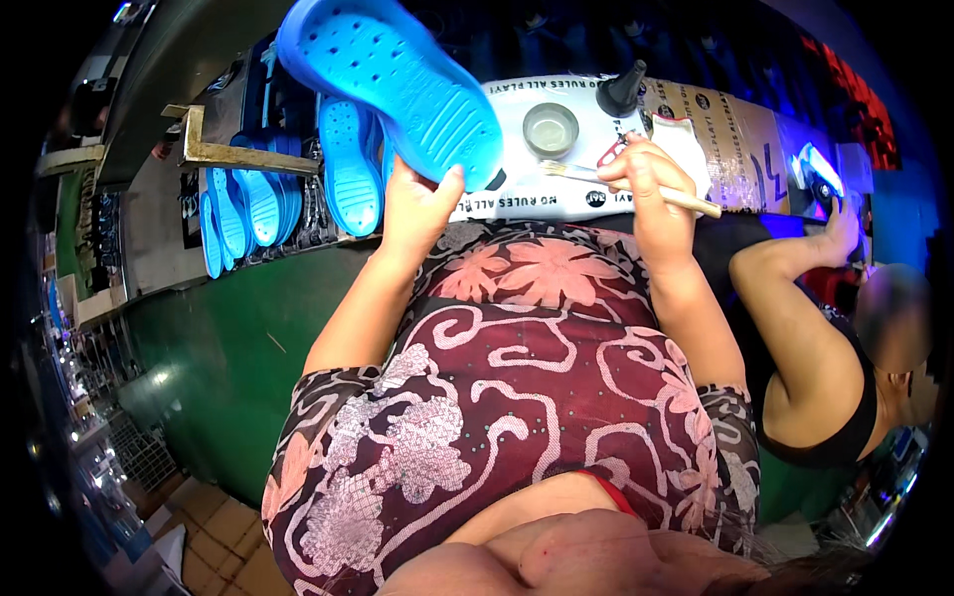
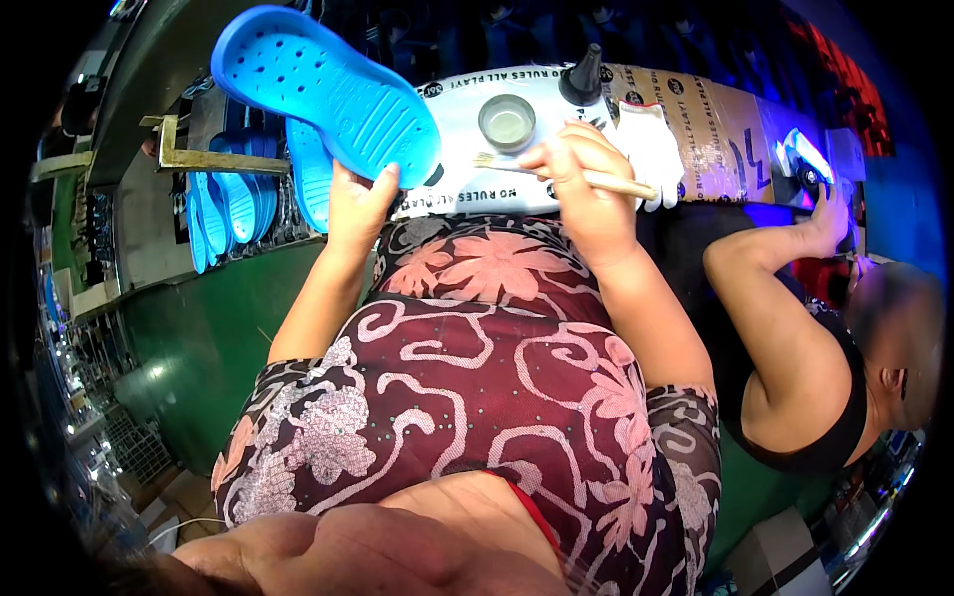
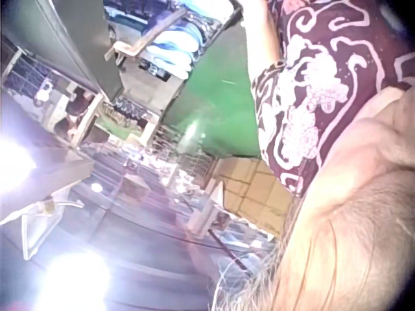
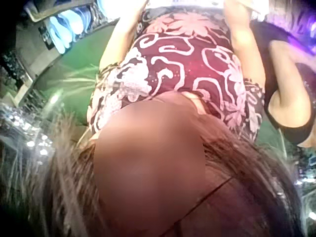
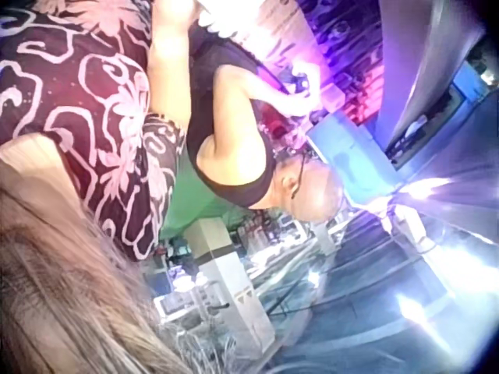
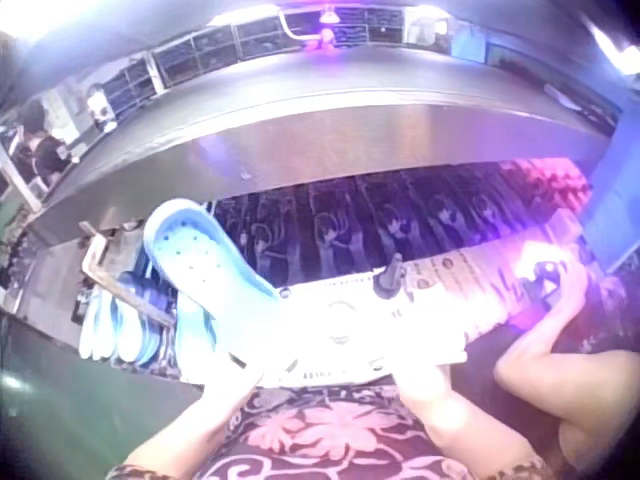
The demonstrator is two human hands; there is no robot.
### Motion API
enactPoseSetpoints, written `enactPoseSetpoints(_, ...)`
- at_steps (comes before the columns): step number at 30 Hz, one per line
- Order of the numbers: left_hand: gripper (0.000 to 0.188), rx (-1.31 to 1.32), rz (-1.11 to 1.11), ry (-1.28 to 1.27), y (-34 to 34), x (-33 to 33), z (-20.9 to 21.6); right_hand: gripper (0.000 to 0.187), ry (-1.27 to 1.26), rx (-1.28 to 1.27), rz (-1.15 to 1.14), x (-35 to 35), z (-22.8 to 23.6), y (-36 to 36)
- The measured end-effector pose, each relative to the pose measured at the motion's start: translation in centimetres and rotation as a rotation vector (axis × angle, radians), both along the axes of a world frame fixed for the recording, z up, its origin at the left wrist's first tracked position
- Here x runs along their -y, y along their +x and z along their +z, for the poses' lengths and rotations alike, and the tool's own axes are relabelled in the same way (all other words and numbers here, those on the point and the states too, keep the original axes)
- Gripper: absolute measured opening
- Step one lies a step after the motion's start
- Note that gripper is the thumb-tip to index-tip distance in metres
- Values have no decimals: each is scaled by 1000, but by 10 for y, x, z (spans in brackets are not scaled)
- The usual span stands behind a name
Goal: The person wipes with a tissue, then picks up shoe soles, applies glue to each one using a brush, and places them onto an overhead conveyor belt.
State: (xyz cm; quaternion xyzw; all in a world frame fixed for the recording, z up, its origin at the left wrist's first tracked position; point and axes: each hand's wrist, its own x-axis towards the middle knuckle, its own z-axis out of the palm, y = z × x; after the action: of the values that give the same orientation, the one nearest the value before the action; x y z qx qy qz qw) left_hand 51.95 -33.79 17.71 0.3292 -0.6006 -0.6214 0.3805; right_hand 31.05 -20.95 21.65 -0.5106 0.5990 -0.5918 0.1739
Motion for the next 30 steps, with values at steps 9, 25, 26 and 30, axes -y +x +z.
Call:
enactPoseSetpoints(9, 43, 91, -19, -308, -24, -19, 7, 17, -179, -416, 117, 11, 4, 7)
enactPoseSetpoints(25, 41, 186, 45, -507, -23, -18, 4, 17, -113, -563, 97, 8, 3, 3)
enactPoseSetpoints(26, 41, 187, 49, -507, -22, -18, 3, 17, -108, -546, 67, 8, 2, 1)
enactPoseSetpoints(30, 43, 142, 57, -530, -20, -17, 1, 16, -109, -515, 72, 5, 2, -1)
